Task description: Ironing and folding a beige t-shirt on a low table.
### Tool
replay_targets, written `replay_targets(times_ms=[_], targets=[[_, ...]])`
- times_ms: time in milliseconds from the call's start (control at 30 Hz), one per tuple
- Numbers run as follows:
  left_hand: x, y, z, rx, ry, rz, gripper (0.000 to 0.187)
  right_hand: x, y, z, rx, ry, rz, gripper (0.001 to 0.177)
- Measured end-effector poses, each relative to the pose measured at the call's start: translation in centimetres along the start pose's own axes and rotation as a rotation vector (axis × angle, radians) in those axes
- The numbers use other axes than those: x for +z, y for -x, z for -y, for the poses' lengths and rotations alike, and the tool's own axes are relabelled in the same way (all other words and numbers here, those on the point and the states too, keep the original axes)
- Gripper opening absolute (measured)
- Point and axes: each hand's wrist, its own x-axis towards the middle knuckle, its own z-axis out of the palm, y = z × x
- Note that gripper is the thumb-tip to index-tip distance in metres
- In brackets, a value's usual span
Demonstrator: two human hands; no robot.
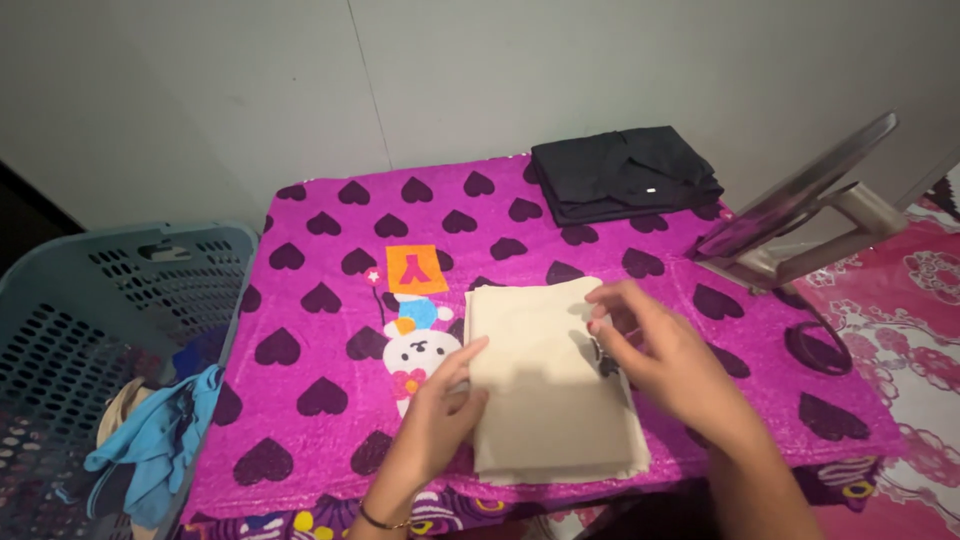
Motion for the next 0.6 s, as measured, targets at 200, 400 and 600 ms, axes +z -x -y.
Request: replay_targets(times_ms=[200, 400, 600], targets=[[-0.2, 0.4, -0.9, -0.257, -0.109, 0.063, 0.07, -2.4, -0.4, -3.8, 0.087, -0.135, 0.106, 0.024], [0.2, 0.7, -1.8, -0.105, -0.431, 0.045, 0.081, -5.7, -0.6, -6.1, 0.158, -0.125, -0.1, 0.021], [1.6, 1.4, -1.0, 0.098, -0.548, -0.058, 0.076, -11.2, -0.3, -16.9, -0.4, 0.15, -1.072, 0.06]])
